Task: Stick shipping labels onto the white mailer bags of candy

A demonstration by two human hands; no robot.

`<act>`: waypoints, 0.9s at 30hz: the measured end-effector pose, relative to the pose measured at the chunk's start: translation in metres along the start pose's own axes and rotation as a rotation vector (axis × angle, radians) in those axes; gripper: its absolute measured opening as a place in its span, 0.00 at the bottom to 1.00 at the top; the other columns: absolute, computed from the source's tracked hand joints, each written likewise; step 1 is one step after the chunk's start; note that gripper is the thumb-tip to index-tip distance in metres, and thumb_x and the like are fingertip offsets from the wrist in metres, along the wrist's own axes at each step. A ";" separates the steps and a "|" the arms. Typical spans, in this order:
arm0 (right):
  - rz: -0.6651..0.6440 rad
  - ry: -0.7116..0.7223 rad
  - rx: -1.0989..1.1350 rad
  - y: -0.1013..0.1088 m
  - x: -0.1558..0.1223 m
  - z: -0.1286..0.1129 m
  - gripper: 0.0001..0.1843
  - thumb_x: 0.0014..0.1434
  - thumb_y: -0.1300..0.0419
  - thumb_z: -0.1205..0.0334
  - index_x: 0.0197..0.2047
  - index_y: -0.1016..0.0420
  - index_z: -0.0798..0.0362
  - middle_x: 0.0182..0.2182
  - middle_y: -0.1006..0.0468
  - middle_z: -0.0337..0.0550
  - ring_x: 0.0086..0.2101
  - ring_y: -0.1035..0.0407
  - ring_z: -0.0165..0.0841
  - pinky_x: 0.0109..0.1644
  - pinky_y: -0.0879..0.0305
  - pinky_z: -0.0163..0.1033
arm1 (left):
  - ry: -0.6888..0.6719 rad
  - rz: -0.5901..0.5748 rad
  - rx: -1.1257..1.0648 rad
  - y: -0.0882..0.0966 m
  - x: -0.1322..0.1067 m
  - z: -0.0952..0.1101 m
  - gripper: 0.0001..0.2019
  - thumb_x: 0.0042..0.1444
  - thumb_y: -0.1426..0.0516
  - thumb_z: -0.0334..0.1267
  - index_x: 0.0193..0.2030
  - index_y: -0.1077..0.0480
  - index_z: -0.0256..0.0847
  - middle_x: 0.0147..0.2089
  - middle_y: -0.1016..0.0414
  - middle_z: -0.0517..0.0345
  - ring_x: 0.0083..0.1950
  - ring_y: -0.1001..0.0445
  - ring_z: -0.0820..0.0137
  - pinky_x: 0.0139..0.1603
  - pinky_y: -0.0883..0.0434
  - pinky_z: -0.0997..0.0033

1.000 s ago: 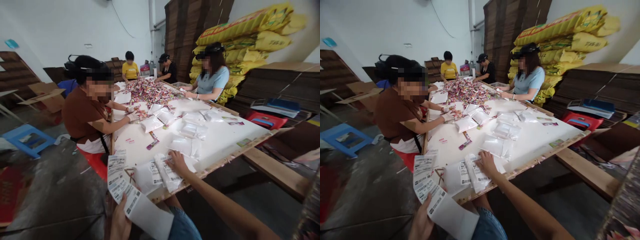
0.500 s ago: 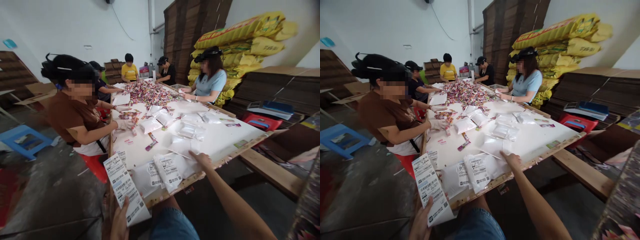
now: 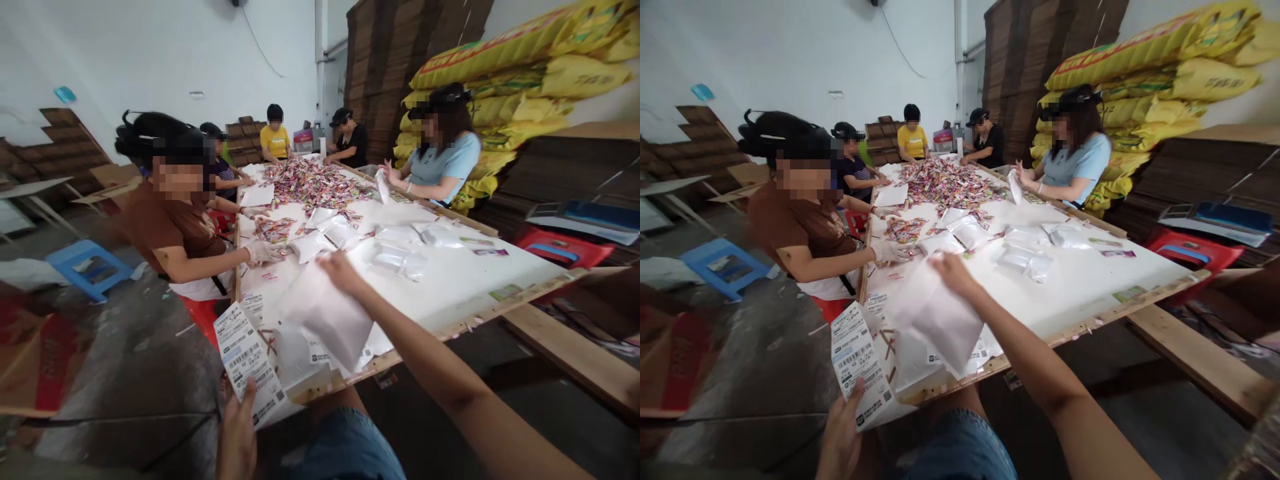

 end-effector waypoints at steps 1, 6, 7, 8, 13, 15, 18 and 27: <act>-0.241 0.028 -0.086 -0.047 -0.004 0.001 0.24 0.62 0.49 0.44 0.30 0.27 0.57 0.26 0.26 0.42 0.26 0.36 0.30 0.31 0.42 0.33 | -0.018 0.017 0.028 0.003 -0.003 0.005 0.16 0.56 0.42 0.32 0.52 0.30 0.38 0.40 0.19 0.51 0.46 0.22 0.60 0.49 0.25 0.61; -0.775 0.195 -0.321 -0.175 -0.046 0.011 0.18 0.51 0.33 0.49 0.32 0.24 0.58 0.31 0.23 0.49 0.36 0.30 0.38 0.41 0.39 0.38 | -0.061 0.058 0.139 0.015 -0.016 0.022 0.14 0.56 0.42 0.32 0.49 0.30 0.35 0.37 0.19 0.50 0.46 0.22 0.58 0.47 0.24 0.59; -0.736 0.216 -0.318 -0.175 -0.048 0.006 0.18 0.50 0.32 0.50 0.33 0.24 0.59 0.34 0.23 0.51 0.39 0.30 0.40 0.45 0.40 0.40 | -0.065 0.041 0.148 0.016 -0.016 0.020 0.14 0.55 0.42 0.32 0.49 0.30 0.35 0.37 0.19 0.49 0.47 0.22 0.58 0.48 0.25 0.59; -0.664 0.229 -0.309 -0.168 -0.050 0.000 0.19 0.51 0.32 0.51 0.37 0.24 0.59 0.37 0.23 0.52 0.41 0.31 0.41 0.48 0.41 0.43 | -0.065 0.019 0.148 0.016 -0.014 0.017 0.14 0.54 0.41 0.33 0.49 0.30 0.36 0.39 0.19 0.49 0.48 0.23 0.57 0.49 0.25 0.59; -0.439 0.172 0.084 -0.114 -0.097 -0.048 0.26 0.56 0.36 0.54 0.55 0.36 0.52 0.38 0.24 0.42 0.38 0.31 0.34 0.46 0.37 0.40 | -0.092 -0.173 0.141 -0.002 -0.005 -0.007 0.25 0.41 0.32 0.39 0.47 0.27 0.35 0.47 0.21 0.47 0.55 0.27 0.54 0.57 0.30 0.58; -0.448 0.191 0.177 -0.109 -0.131 -0.064 0.17 0.58 0.39 0.61 0.51 0.33 0.49 0.38 0.24 0.41 0.39 0.31 0.33 0.46 0.36 0.39 | -0.074 -0.233 0.154 -0.015 -0.008 -0.012 0.26 0.34 0.29 0.38 0.42 0.25 0.32 0.47 0.21 0.44 0.57 0.29 0.52 0.60 0.33 0.58; -0.341 0.151 0.142 -0.110 -0.168 -0.066 0.09 0.60 0.46 0.70 0.41 0.29 0.50 0.37 0.24 0.41 0.40 0.32 0.34 0.46 0.37 0.39 | 0.128 -0.302 -0.034 -0.031 -0.019 -0.016 0.24 0.40 0.32 0.45 0.43 0.25 0.32 0.47 0.21 0.42 0.57 0.30 0.50 0.59 0.33 0.54; -0.216 0.200 0.449 -0.052 -0.148 -0.117 0.07 0.64 0.49 0.64 0.33 0.34 0.53 0.34 0.32 0.42 0.38 0.37 0.32 0.42 0.39 0.38 | 0.045 0.112 -0.125 0.033 0.025 0.006 0.19 0.62 0.52 0.31 0.59 0.37 0.30 0.33 0.19 0.51 0.36 0.21 0.67 0.41 0.23 0.69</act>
Point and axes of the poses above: each hand's wrist, its own x-axis towards the middle knuckle, its own y-axis out of the back of the hand, z = x × y, the point moved 8 cm from there along x, towards the middle knuckle
